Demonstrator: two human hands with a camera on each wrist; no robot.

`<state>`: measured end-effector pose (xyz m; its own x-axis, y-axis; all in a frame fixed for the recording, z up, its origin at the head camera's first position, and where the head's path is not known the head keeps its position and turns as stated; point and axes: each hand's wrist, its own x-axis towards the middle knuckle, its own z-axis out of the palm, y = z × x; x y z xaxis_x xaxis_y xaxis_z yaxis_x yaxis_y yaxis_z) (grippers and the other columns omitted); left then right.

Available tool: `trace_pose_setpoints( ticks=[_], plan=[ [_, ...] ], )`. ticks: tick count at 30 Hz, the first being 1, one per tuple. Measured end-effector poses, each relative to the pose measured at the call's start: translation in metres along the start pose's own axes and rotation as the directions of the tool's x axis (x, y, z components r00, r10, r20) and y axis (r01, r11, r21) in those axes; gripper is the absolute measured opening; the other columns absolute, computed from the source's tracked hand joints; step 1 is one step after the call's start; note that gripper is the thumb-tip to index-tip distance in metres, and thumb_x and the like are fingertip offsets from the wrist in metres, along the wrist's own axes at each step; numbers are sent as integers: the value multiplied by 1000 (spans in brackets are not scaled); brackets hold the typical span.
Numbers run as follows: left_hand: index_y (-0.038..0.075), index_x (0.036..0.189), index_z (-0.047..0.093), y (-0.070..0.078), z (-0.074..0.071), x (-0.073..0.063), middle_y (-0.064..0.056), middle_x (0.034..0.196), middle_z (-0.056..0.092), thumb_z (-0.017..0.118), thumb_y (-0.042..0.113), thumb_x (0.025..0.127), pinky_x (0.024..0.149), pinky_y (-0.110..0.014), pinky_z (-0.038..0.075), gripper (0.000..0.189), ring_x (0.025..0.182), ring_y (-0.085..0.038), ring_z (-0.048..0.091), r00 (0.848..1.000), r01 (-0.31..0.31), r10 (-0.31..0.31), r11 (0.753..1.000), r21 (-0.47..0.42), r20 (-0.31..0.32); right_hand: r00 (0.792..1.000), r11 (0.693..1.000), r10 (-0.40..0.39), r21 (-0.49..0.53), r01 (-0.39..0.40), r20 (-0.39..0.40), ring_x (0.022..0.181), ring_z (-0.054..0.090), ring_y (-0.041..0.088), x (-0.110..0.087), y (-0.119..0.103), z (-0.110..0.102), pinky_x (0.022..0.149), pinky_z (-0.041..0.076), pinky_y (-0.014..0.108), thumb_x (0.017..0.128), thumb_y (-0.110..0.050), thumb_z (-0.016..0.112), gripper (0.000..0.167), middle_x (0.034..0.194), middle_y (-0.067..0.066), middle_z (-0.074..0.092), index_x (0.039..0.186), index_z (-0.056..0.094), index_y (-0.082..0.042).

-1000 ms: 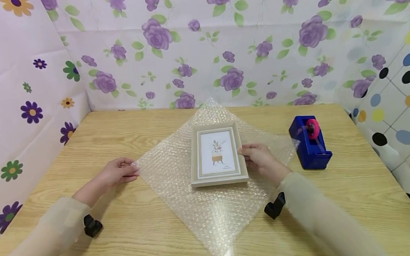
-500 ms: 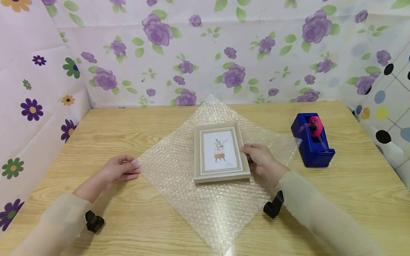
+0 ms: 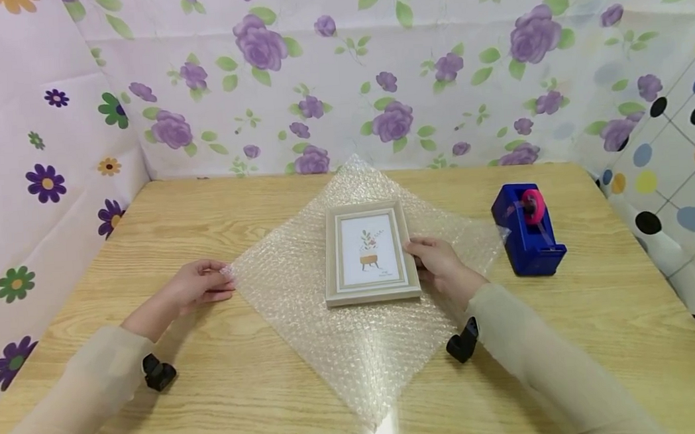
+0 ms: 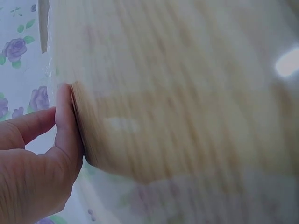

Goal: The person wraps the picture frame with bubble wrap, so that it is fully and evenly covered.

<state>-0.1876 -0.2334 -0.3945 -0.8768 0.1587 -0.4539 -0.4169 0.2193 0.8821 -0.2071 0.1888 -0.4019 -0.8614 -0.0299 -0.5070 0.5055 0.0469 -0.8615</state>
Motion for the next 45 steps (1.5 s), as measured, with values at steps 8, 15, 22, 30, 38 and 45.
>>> trace_pose_setpoints(
  ticks=[8, 15, 22, 30, 38, 45],
  plan=[
    [-13, 136, 28, 4, 1, -1, -2, 87, 59, 49, 0, 96, 75, -22, 57, 47, 75, -5, 64, 1000, -1, 1, 1000, 10, -31, 997, 972, -63, -227, 54, -33, 78, 61, 3, 0, -3, 0, 69, 55, 20, 96, -20, 54, 54, 115, 15, 61, 142, 38, 4],
    [-11, 135, 31, 9, -1, 0, -2, 88, 60, 49, 2, 96, 77, -21, 57, 45, 76, -6, 65, 998, -14, 17, 999, 46, -59, 994, 907, -107, -410, 90, -17, 87, 60, 9, 1, -6, -3, 73, 55, 19, 95, -22, 54, 52, 126, 25, 57, 136, 44, 9],
    [-12, 136, 31, 18, -1, -5, -4, 91, 58, 50, 2, 96, 79, -22, 56, 46, 76, -6, 64, 995, -58, 66, 994, 96, -77, 986, 882, -163, -443, 158, 28, 79, 61, 5, -6, -9, -5, 75, 56, 21, 95, -17, 52, 48, 124, 29, 57, 131, 47, 14],
    [-13, 133, 34, 17, 3, -8, -9, 95, 55, 50, 2, 96, 81, -24, 56, 43, 77, -8, 64, 986, -105, 122, 983, 152, -113, 948, 711, -282, -632, 310, 147, 85, 64, 22, -22, -12, -10, 73, 57, 30, 95, -17, 54, 45, 117, 29, 59, 127, 50, 14],
    [-9, 128, 44, 19, 6, -17, -27, 123, 50, 51, 12, 96, 90, -44, 53, 38, 110, -39, 54, 930, -171, 306, 850, 499, -203, 854, 540, -463, -688, 485, 238, 101, 61, 38, -33, -5, -20, 84, 54, 45, 93, -16, 58, 41, 116, 29, 61, 123, 55, 12],
    [-7, 121, 55, 12, 19, -25, -28, 124, 54, 60, 9, 91, 92, -54, 47, 34, 114, -43, 51, 827, -316, 548, 639, 701, -126, 694, 392, -613, -618, 681, 376, 108, 58, 39, -44, 13, -27, 89, 52, 49, 88, -10, 65, 38, 121, 25, 61, 121, 58, 8]
  ],
)
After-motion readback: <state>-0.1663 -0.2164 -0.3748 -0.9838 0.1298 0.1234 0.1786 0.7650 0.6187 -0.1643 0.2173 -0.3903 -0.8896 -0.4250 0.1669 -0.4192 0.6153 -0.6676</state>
